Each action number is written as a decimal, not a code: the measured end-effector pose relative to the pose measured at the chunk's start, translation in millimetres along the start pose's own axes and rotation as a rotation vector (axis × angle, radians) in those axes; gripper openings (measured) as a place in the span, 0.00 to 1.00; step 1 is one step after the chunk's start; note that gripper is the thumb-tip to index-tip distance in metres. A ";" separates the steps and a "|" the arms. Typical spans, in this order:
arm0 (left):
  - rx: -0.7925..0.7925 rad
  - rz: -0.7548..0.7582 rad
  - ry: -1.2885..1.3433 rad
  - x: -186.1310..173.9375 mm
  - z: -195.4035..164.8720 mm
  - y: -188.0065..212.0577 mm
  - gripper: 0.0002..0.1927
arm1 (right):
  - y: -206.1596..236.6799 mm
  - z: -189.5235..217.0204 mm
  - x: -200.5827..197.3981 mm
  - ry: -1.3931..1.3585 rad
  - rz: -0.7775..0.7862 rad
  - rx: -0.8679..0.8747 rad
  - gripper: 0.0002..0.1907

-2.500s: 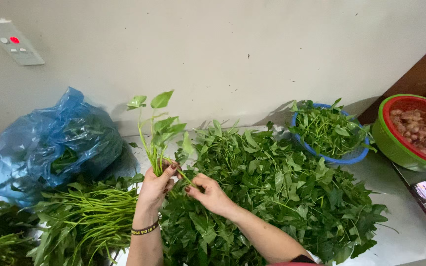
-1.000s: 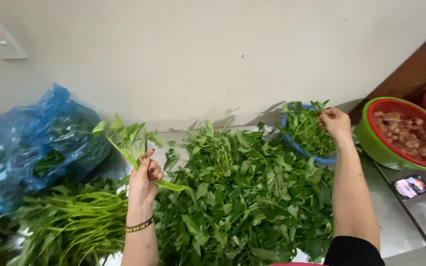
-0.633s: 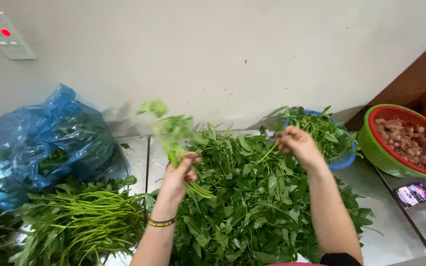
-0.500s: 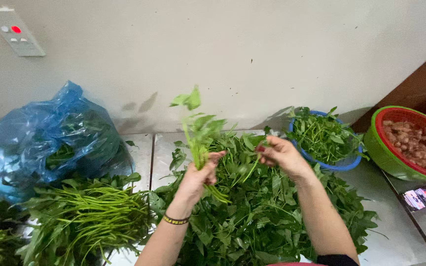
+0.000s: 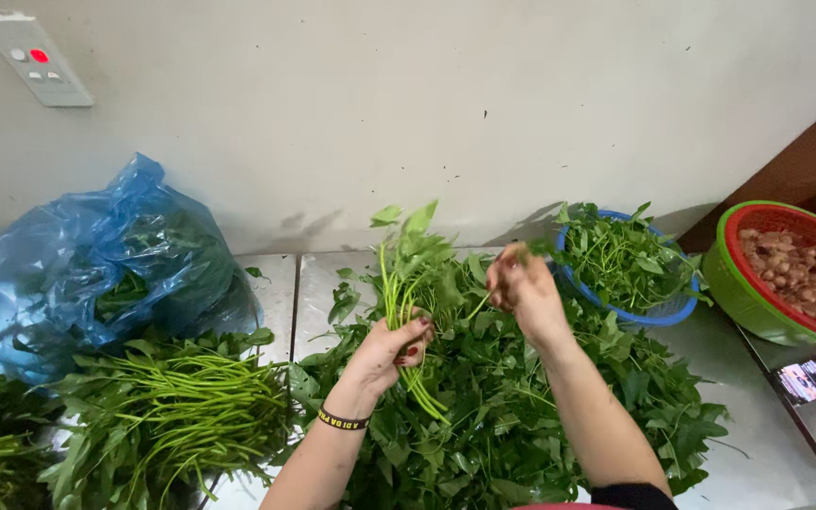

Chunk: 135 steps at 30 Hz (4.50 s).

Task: The person picks edible leaves and tender stem tips from piles of water spinach on a stainless steel table, stripping usable portions by hand and placing them into a growing pile while discarding tough stalks. The sorted greens accumulate in a blue basin and on the table as the person works through the pile.

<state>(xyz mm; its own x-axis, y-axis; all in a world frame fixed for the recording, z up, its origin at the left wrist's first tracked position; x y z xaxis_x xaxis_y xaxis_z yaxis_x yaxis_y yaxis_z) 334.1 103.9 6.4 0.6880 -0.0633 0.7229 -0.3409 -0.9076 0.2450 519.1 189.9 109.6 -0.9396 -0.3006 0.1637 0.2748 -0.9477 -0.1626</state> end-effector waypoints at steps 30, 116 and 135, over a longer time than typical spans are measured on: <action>0.326 -0.227 0.099 -54.1 -82.4 49.5 0.21 | -30.8 13.3 -265.6 1.263 -0.409 -0.018 0.15; 0.475 -0.632 -0.376 -113.5 -40.4 1.9 0.08 | 78.7 -98.6 135.1 0.676 0.323 -0.013 0.08; 0.332 -0.547 -0.361 -116.5 -30.8 3.7 0.07 | 15.4 -159.7 115.2 0.462 0.260 0.197 0.10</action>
<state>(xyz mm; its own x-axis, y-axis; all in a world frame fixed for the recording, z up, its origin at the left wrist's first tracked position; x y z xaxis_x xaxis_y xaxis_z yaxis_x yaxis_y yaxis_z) 232.9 120.7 -57.0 0.8916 0.3543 0.2819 0.2846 -0.9228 0.2596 382.5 157.8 -29.4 -0.8153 -0.4902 -0.3081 0.5002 -0.8644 0.0514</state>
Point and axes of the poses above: each hand's wrist, its own y-axis away from the middle knuckle, its own x-axis out of the palm, z = x × y, the point moved 10 cm from there along -y, towards the middle knuckle, and after that the axes turned 4 degrees about -x, right-handed, at the moved point
